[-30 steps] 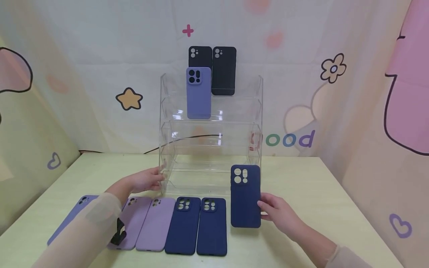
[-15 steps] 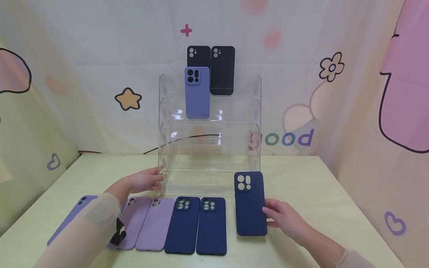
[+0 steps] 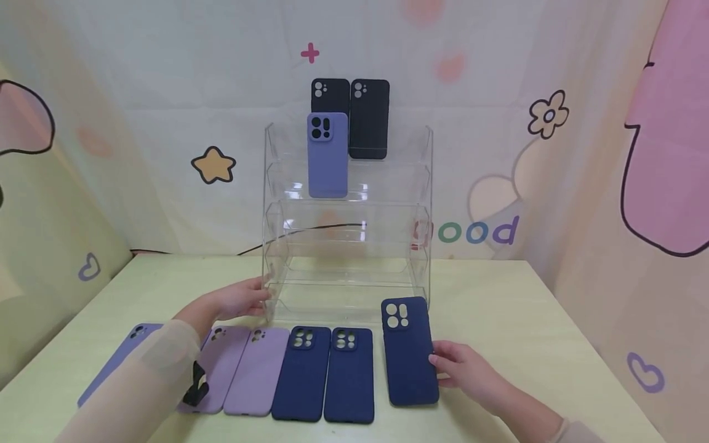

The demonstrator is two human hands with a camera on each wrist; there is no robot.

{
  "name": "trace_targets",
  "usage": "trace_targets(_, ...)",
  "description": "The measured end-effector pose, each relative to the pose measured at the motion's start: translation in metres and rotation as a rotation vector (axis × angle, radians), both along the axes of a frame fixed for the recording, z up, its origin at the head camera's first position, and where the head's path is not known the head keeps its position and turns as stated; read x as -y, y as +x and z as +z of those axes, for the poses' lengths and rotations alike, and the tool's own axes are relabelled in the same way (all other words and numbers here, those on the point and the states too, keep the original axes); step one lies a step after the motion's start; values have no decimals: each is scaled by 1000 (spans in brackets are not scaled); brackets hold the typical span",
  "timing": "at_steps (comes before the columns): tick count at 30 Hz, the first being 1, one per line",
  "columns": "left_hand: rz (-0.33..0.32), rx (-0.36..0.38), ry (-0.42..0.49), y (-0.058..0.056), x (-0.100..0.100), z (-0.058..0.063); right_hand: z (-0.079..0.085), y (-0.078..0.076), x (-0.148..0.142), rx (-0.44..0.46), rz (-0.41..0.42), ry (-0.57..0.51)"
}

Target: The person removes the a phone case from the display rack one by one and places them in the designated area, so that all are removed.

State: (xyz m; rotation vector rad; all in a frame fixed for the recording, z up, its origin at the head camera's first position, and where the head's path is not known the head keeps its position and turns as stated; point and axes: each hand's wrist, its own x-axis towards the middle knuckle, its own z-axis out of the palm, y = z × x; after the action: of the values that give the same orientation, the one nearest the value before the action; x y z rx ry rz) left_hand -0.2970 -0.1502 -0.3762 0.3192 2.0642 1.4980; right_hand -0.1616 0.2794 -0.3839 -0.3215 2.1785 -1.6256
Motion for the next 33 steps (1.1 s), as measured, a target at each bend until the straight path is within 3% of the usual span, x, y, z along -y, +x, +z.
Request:
trace_targets(11, -2, 1, -10, 2, 0, -1, -3, 1, 0, 15, -6, 60)
trace_targets(25, 2, -7, -25, -1, 2, -1, -5, -3, 5, -94, 0, 320)
trace_targets(33, -15, -17, 1, 0, 0, 0, -7, -2, 12, -66, -28, 448)
